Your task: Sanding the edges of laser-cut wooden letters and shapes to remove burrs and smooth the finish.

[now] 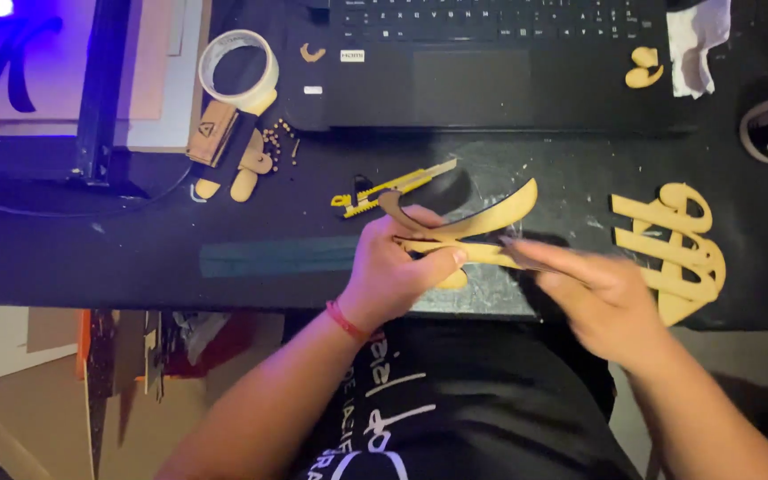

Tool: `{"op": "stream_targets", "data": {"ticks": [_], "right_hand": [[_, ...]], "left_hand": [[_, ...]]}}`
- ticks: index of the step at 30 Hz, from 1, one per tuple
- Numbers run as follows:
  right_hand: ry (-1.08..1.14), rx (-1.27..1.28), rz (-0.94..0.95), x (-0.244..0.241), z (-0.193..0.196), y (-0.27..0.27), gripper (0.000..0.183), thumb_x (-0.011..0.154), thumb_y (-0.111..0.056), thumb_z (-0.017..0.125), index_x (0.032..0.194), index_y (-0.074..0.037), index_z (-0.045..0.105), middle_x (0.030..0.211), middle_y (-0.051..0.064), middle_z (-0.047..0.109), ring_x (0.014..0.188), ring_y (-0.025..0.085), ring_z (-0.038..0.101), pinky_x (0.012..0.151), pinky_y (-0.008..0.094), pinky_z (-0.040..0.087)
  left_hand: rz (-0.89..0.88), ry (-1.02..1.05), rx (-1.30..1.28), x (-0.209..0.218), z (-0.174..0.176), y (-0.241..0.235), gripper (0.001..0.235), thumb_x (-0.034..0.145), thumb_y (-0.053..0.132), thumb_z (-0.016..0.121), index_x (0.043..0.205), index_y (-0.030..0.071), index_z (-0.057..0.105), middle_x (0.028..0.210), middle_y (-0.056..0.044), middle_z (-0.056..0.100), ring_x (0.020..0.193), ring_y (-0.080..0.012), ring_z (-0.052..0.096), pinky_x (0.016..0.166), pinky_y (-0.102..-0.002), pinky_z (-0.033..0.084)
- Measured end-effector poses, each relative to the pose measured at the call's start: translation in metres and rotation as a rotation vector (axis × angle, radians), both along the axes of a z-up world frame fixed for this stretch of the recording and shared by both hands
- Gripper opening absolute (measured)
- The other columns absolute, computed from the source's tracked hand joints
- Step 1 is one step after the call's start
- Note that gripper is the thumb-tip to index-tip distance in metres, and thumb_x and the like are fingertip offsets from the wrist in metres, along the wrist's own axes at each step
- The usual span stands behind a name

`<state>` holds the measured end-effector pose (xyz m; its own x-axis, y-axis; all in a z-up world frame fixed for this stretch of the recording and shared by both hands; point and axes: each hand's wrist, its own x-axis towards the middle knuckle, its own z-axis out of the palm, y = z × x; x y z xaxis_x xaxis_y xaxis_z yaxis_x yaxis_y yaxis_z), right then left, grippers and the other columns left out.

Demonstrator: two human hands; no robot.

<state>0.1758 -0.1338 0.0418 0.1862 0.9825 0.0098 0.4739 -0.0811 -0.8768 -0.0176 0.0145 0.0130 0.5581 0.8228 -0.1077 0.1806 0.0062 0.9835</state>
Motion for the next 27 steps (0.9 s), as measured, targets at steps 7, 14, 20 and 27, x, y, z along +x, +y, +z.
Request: {"op": "stream_targets", "data": {"ticks": [7, 14, 20, 27], "right_hand": [[0.288, 0.178, -0.032, -0.004, -0.011, 0.0, 0.031, 0.093, -0.007, 0.059, 0.121, 0.002, 0.069, 0.113, 0.018, 0.075, 0.11, 0.022, 0.067, 0.096, 0.042, 0.054], [0.231, 0.282, -0.097, -0.019, -0.014, 0.015, 0.038, 0.092, -0.002, 0.059, 0.129, 0.004, 0.063, 0.122, 0.018, 0.07, 0.117, 0.024, 0.064, 0.103, 0.041, 0.05], [0.214, 0.25, -0.157, -0.006, -0.025, -0.014, 0.037, 0.09, 0.0, 0.057, 0.126, 0.005, 0.064, 0.12, 0.022, 0.07, 0.115, 0.029, 0.066, 0.101, 0.044, 0.051], [0.424, 0.417, -0.454, -0.006, -0.042, -0.014, 0.037, 0.099, -0.008, 0.053, 0.13, 0.012, 0.055, 0.117, 0.029, 0.065, 0.111, 0.035, 0.065, 0.105, 0.053, 0.051]], "left_hand": [[0.054, -0.193, -0.128, -0.003, -0.028, 0.003, 0.031, 0.062, 0.009, 0.083, 0.09, 0.001, 0.073, 0.072, -0.016, 0.071, 0.068, -0.0196, 0.068, 0.065, -0.033, 0.057], [0.112, -0.363, -0.183, 0.001, -0.031, 0.004, 0.028, 0.065, 0.004, 0.083, 0.088, -0.003, 0.068, 0.071, -0.016, 0.068, 0.067, -0.0175, 0.063, 0.061, -0.033, 0.055], [0.222, -0.322, -0.188, -0.003, -0.022, 0.007, 0.029, 0.065, 0.003, 0.084, 0.088, -0.004, 0.067, 0.071, -0.017, 0.068, 0.067, -0.0177, 0.064, 0.062, -0.034, 0.056], [0.177, -0.317, -0.144, -0.005, -0.014, 0.007, 0.028, 0.069, 0.003, 0.082, 0.091, -0.006, 0.066, 0.076, -0.018, 0.07, 0.071, -0.0187, 0.064, 0.065, -0.035, 0.056]]}}
